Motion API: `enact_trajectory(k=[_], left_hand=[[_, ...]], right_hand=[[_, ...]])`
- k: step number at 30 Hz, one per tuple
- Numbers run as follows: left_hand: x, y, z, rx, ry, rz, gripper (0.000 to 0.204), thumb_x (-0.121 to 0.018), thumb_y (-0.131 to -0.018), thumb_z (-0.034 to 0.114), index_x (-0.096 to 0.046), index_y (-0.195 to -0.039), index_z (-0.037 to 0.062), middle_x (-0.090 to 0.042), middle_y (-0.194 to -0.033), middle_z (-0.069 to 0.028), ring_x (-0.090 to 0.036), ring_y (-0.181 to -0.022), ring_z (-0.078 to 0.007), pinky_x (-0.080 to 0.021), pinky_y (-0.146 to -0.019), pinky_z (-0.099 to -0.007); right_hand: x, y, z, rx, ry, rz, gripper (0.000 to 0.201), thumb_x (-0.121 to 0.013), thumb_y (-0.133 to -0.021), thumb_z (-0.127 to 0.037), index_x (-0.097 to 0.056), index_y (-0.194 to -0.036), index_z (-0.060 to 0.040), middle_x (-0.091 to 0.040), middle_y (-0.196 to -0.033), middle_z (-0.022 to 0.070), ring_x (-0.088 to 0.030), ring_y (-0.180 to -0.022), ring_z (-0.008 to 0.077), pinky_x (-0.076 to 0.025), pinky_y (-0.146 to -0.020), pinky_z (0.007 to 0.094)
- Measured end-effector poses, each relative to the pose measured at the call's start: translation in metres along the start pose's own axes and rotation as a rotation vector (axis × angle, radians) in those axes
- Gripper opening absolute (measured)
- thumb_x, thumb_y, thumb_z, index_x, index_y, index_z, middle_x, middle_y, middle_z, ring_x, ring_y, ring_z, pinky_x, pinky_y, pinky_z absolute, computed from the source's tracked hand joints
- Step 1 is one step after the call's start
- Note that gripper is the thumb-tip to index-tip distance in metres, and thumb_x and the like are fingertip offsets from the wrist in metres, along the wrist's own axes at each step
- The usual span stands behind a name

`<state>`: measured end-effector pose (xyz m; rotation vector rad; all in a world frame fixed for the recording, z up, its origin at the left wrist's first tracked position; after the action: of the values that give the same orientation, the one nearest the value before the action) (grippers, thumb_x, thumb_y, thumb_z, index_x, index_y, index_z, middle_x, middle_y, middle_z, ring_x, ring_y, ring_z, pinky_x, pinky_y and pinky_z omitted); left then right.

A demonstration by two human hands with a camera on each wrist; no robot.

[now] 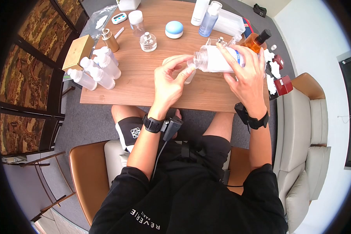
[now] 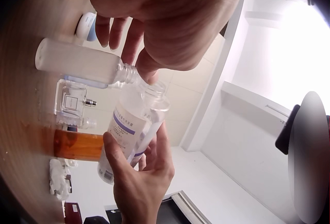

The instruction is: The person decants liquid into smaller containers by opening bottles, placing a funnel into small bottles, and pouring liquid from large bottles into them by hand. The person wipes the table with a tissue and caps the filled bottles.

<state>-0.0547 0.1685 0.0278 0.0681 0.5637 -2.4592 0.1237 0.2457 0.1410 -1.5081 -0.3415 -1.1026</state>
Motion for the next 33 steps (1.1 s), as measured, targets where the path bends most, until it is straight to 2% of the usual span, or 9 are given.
enact_trajectory(k=[8,14,16,17,20,21,23,25,33], left_hand=[[0.000,0.000,0.002,0.006,-0.013,-0.006,0.033,-0.082,-0.088,0.007,-0.079,-0.120,0.0077,-0.077,-0.121,-0.0087,-0.065,-0.114,-0.0197,-0.052,-0.095,-0.0351],[0.001,-0.001,0.005,0.024,-0.039,-0.030,0.033,-0.082,-0.088,0.007,-0.078,-0.121,0.0068,-0.075,-0.122,-0.0097,-0.065,-0.115,-0.0192,-0.052,-0.096,-0.0350],[0.000,-0.001,0.007,-0.019,-0.123,-0.066,0.036,-0.076,-0.092,-0.004,-0.072,-0.128,-0.0020,-0.072,-0.125,-0.0122,-0.070,-0.104,-0.0175,-0.057,-0.093,-0.0315],[0.000,-0.001,0.006,-0.018,-0.128,-0.083,0.036,-0.076,-0.092,-0.004,-0.072,-0.128,-0.0020,-0.072,-0.125,-0.0122,-0.070,-0.104,-0.0175,-0.057,-0.093,-0.0315],[-0.002,0.000,0.006,0.001,-0.114,-0.116,0.037,-0.076,-0.093,-0.003,-0.070,-0.130,-0.0037,-0.072,-0.127,-0.0138,-0.071,-0.107,-0.0191,-0.056,-0.095,-0.0325],[-0.001,0.000,0.008,0.021,-0.040,-0.089,0.036,-0.077,-0.093,0.000,-0.072,-0.128,-0.0022,-0.073,-0.125,-0.0128,-0.070,-0.107,-0.0183,-0.055,-0.094,-0.0320],[-0.002,0.001,0.011,0.051,0.017,-0.098,0.034,-0.079,-0.092,0.002,-0.074,-0.125,-0.0007,-0.073,-0.124,-0.0118,-0.069,-0.106,-0.0175,-0.053,-0.093,-0.0314],[-0.001,0.001,0.016,0.030,-0.049,-0.113,0.039,-0.074,-0.097,0.002,-0.067,-0.135,-0.0041,-0.072,-0.128,-0.0153,-0.069,-0.113,-0.0201,-0.053,-0.099,-0.0318],[-0.008,0.004,0.026,0.036,-0.107,-0.137,0.048,-0.074,-0.097,0.004,-0.062,-0.143,-0.0018,-0.070,-0.134,-0.0162,-0.067,-0.110,-0.0144,-0.052,-0.090,-0.0265]], right_hand=[[-0.006,0.005,0.003,-0.019,-0.029,0.016,0.084,-0.079,-0.074,-0.009,-0.058,-0.151,-0.0340,-0.063,-0.128,0.0078,-0.059,-0.120,0.0292,-0.030,-0.119,0.0677],[-0.023,0.017,0.017,-0.122,-0.212,0.080,0.082,-0.085,-0.073,-0.014,-0.060,-0.149,-0.0285,-0.063,-0.126,0.0083,-0.060,-0.118,0.0311,-0.032,-0.116,0.0692],[-0.024,0.020,0.029,-0.214,-0.323,0.167,0.081,-0.088,-0.073,-0.014,-0.060,-0.149,-0.0183,-0.066,-0.125,0.0112,-0.063,-0.113,0.0329,-0.042,-0.112,0.0612],[-0.026,0.019,0.033,-0.230,-0.320,0.175,0.081,-0.088,-0.073,-0.014,-0.060,-0.149,-0.0183,-0.066,-0.125,0.0112,-0.063,-0.113,0.0329,-0.042,-0.112,0.0612],[-0.027,0.028,0.051,-0.372,-0.517,0.385,0.081,-0.090,-0.075,-0.012,-0.056,-0.147,-0.0013,-0.070,-0.126,0.0196,-0.070,-0.112,0.0340,-0.057,-0.098,0.0393],[-0.031,0.031,0.056,-0.408,-0.508,0.409,0.081,-0.090,-0.075,-0.012,-0.056,-0.147,-0.0013,-0.070,-0.126,0.0196,-0.070,-0.112,0.0340,-0.057,-0.098,0.0393],[-0.053,0.038,0.068,-0.546,-0.765,0.390,0.081,-0.090,-0.077,-0.014,-0.054,-0.147,0.0000,-0.069,-0.131,0.0194,-0.071,-0.117,0.0314,-0.056,-0.100,0.0394],[-0.063,0.044,0.074,-0.586,-0.760,0.413,0.080,-0.089,-0.078,-0.015,-0.052,-0.147,0.0010,-0.069,-0.132,0.0197,-0.070,-0.119,0.0296,-0.056,-0.102,0.0397],[-0.072,0.050,0.079,-0.576,-0.843,0.413,0.086,-0.089,-0.081,-0.021,-0.045,-0.152,0.0002,-0.067,-0.136,0.0235,-0.068,-0.124,0.0318,-0.054,-0.105,0.0414]])
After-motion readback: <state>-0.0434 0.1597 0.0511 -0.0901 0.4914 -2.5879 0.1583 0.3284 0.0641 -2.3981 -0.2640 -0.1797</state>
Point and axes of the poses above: each hand's wrist, its own y-axis away from the middle knuckle, its own x-axis out of the back of the hand, z = x × y, the point moved 8 cm from there along -y, towards the middle knuckle
